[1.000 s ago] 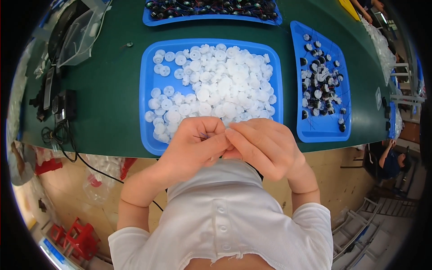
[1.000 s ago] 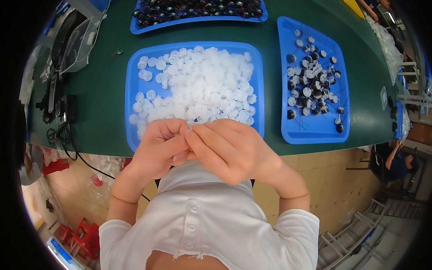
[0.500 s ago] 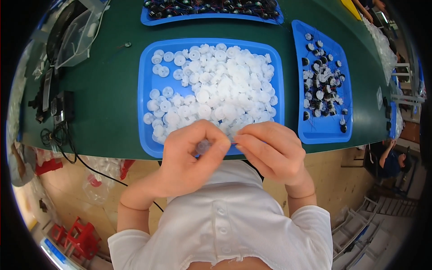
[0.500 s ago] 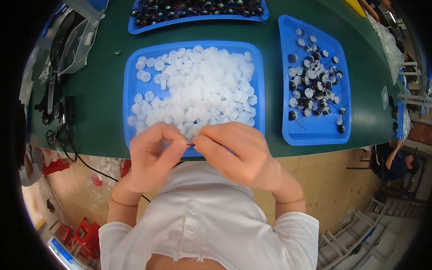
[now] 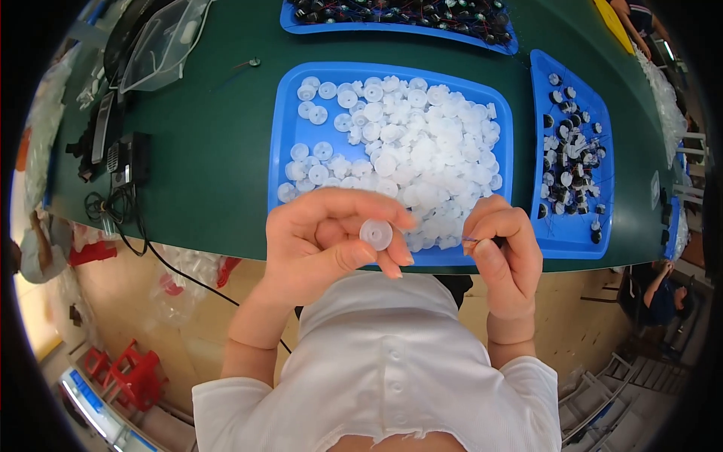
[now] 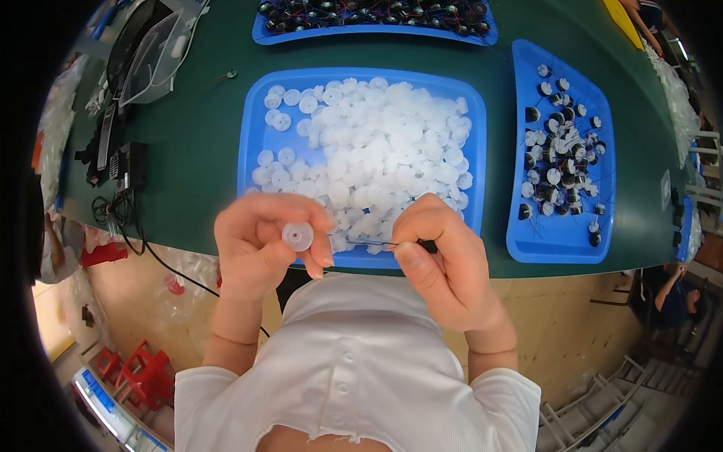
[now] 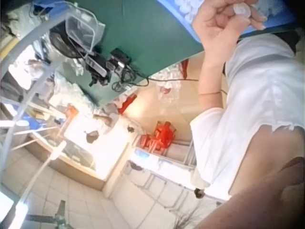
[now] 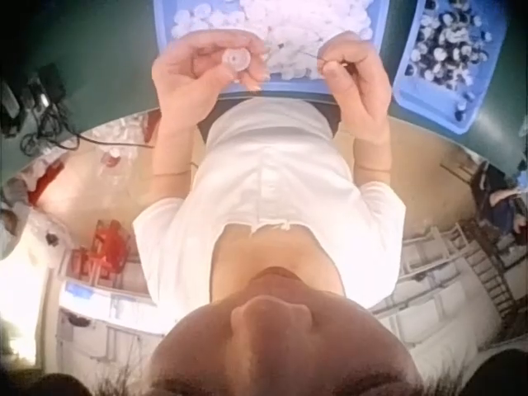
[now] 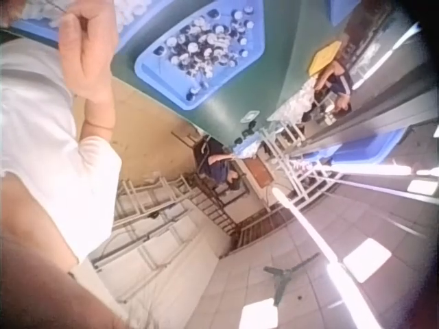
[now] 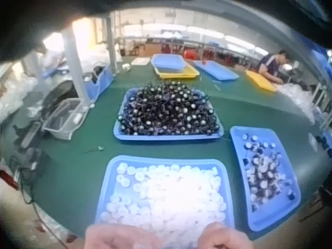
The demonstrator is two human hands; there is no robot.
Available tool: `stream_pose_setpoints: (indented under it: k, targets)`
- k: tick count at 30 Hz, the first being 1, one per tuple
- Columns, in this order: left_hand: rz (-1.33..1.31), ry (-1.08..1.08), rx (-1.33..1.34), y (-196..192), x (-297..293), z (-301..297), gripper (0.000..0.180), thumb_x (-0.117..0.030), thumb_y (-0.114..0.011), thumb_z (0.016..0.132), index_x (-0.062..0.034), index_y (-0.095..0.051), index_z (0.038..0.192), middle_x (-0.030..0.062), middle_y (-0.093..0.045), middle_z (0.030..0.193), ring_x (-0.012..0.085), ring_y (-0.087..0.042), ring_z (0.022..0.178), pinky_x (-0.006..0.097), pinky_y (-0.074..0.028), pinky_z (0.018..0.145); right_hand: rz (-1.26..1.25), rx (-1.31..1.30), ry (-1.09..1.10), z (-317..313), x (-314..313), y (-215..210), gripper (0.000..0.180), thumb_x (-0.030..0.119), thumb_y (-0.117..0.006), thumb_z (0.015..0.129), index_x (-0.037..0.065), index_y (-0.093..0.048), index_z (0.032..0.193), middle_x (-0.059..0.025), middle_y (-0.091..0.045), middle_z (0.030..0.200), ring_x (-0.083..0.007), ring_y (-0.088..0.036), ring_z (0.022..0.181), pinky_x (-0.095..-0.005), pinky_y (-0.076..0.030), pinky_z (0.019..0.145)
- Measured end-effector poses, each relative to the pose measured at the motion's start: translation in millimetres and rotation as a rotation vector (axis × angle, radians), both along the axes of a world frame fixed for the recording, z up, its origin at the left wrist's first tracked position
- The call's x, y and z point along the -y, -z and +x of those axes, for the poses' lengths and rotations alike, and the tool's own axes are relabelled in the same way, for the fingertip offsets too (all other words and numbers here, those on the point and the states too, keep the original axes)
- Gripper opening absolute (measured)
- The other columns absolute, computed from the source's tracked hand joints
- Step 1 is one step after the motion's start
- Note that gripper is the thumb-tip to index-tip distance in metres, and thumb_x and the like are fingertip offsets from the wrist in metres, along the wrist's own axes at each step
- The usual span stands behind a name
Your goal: The person assembles small plastic caps and metal components by hand at a manufacturing workbench, taking parts from blue trays and joining them with electrical wires.
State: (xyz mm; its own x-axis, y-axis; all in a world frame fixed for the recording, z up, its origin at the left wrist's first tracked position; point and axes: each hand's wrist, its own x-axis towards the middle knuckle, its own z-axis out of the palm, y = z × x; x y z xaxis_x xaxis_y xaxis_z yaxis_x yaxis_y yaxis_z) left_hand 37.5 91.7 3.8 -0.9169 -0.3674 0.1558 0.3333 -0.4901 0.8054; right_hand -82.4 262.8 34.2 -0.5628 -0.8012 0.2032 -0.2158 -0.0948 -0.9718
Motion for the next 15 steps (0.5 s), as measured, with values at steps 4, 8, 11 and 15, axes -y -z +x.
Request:
stream_pose_setpoints:
  k: [4, 8, 11, 15]
  targets:
    - [0.014, 0.065, -0.081, 9, 6, 2, 0.03, -0.012, -0.064, 0.084, 0.0068, -0.053, 0.104, 0.0284, -0.059, 0.091, 0.0233, -0.063, 0.065, 0.029, -0.051, 0.044, -0.039, -0.152, 0.005, -1, 7, -1, 0.006, -0.002, -0.054, 0.081, -0.002, -0.054, 0.087, -0.0111, -0.053, 0.076, -0.0159, -0.047, 0.064, -0.0249, -0.039, 0.056]
    - [0.381, 0.265, -0.151, 19, 8, 1, 0.032, -0.01, -0.065, 0.082, 0.0071, -0.054, 0.108, 0.0254, -0.058, 0.106, 0.0286, -0.064, 0.086, 0.037, -0.056, 0.068, -0.026, -0.298, 0.02, 1, 9, -11, 0.011, -0.004, -0.06, 0.073, -0.002, -0.06, 0.083, -0.0097, -0.052, 0.073, -0.0157, -0.047, 0.06, -0.0248, -0.036, 0.05]
    - [0.466, 0.194, -0.004, 8, 2, -2, 0.034, -0.011, -0.066, 0.082, 0.0058, -0.054, 0.109, 0.0266, -0.057, 0.11, 0.0293, -0.063, 0.09, 0.037, -0.056, 0.073, 0.002, -0.375, 0.04, 2, 12, -13, 0.013, -0.005, -0.063, 0.07, -0.002, -0.063, 0.082, -0.0084, -0.052, 0.072, -0.0151, -0.047, 0.06, -0.0245, -0.035, 0.048]
    - [0.383, 0.152, 0.148, 7, 2, -4, 0.036, -0.007, -0.065, 0.081, 0.0032, -0.054, 0.114, 0.0269, -0.055, 0.113, 0.0296, -0.062, 0.093, 0.036, -0.054, 0.08, 0.023, -0.421, 0.081, 1, 15, -14, 0.016, -0.006, -0.065, 0.066, -0.002, -0.064, 0.081, -0.0079, -0.051, 0.07, -0.0151, -0.047, 0.058, -0.0241, -0.033, 0.047]
